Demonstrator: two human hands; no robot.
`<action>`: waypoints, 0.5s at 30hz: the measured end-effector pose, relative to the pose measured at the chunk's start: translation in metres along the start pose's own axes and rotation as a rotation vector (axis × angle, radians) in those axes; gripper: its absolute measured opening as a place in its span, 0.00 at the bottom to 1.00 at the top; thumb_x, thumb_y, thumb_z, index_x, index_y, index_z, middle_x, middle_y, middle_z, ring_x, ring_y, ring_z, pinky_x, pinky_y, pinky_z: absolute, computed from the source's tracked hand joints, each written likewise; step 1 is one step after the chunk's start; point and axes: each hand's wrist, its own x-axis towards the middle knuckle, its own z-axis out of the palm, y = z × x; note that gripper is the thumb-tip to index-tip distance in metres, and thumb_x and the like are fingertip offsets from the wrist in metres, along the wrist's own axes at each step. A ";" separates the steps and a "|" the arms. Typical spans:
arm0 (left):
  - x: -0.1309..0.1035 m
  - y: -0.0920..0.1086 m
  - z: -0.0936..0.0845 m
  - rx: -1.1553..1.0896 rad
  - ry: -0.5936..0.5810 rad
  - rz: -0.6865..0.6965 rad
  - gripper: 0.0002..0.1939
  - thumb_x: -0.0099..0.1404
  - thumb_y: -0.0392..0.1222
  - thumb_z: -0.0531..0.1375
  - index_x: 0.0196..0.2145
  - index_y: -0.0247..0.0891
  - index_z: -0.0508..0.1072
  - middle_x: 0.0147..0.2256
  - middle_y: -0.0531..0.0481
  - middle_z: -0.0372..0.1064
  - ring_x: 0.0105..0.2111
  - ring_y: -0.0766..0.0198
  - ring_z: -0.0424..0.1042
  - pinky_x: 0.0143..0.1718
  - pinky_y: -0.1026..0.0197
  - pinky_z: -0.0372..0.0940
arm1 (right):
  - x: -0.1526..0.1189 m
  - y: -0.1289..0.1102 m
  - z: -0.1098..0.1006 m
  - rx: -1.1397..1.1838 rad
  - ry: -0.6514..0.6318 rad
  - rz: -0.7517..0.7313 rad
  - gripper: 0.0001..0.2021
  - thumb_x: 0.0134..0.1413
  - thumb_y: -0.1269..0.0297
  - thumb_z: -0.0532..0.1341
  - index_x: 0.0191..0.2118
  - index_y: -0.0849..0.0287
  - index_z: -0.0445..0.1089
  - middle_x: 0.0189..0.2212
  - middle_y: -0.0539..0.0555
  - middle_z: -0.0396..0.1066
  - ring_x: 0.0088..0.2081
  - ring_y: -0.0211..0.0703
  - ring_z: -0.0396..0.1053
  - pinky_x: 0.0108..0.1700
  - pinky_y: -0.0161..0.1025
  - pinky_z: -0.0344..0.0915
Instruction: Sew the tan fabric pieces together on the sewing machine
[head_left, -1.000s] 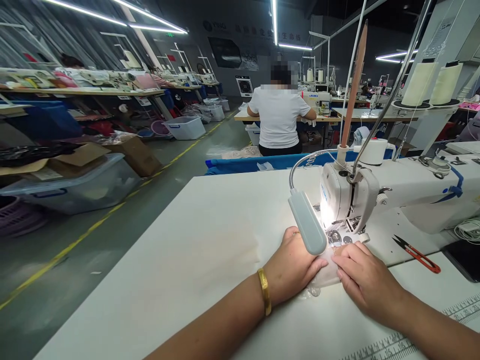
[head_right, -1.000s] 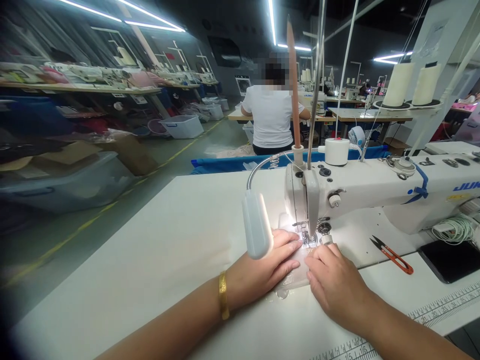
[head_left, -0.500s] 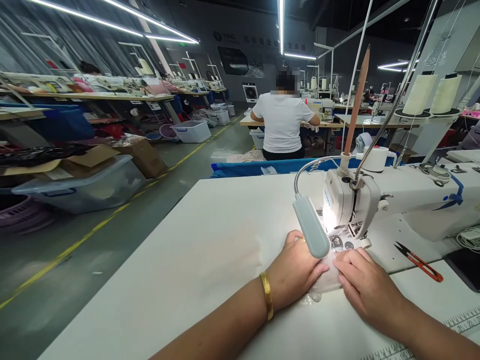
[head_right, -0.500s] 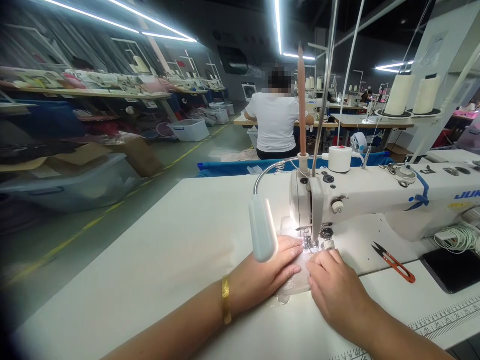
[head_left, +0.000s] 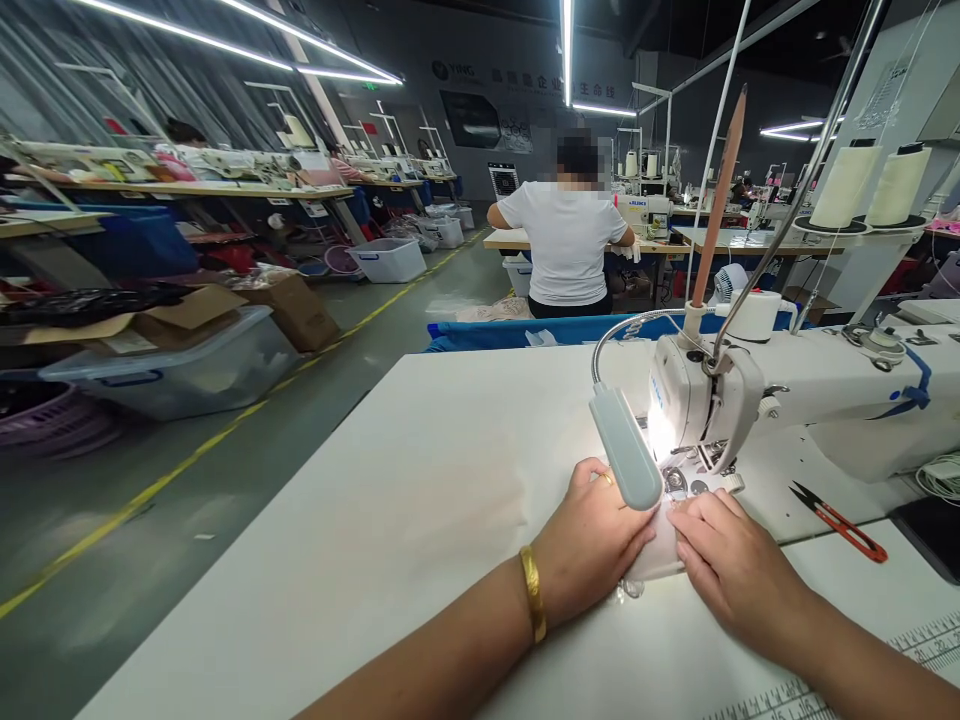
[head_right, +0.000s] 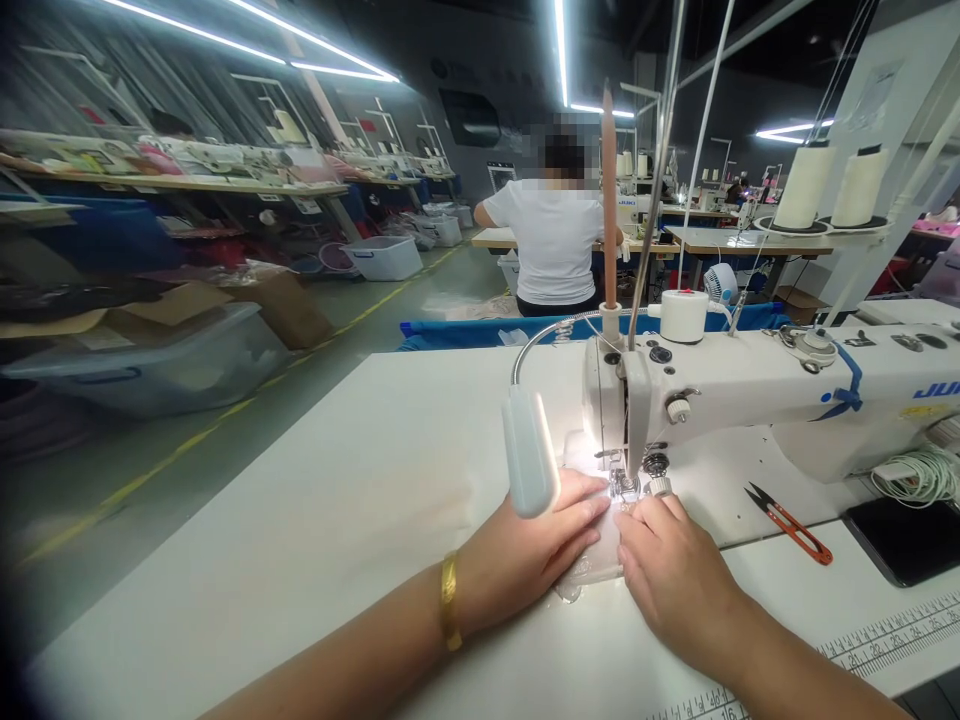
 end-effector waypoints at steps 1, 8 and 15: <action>-0.002 0.002 -0.002 -0.020 -0.007 0.020 0.07 0.72 0.34 0.57 0.43 0.40 0.74 0.45 0.46 0.78 0.47 0.52 0.75 0.53 0.46 0.65 | 0.000 0.000 0.000 0.006 -0.001 0.004 0.11 0.69 0.76 0.51 0.41 0.57 0.68 0.35 0.55 0.67 0.38 0.49 0.63 0.39 0.45 0.65; -0.012 0.009 -0.005 -0.067 -0.045 0.034 0.07 0.70 0.34 0.59 0.44 0.41 0.74 0.43 0.49 0.78 0.45 0.53 0.77 0.49 0.48 0.63 | -0.002 -0.001 -0.003 0.053 0.010 -0.027 0.13 0.69 0.76 0.51 0.49 0.57 0.70 0.36 0.55 0.66 0.37 0.48 0.62 0.37 0.43 0.65; -0.009 0.008 -0.001 -0.078 -0.032 0.020 0.05 0.72 0.35 0.60 0.44 0.41 0.74 0.45 0.49 0.78 0.46 0.54 0.76 0.49 0.48 0.62 | -0.001 -0.001 -0.002 0.040 0.008 -0.010 0.14 0.69 0.76 0.51 0.51 0.57 0.70 0.36 0.55 0.66 0.37 0.49 0.62 0.38 0.44 0.65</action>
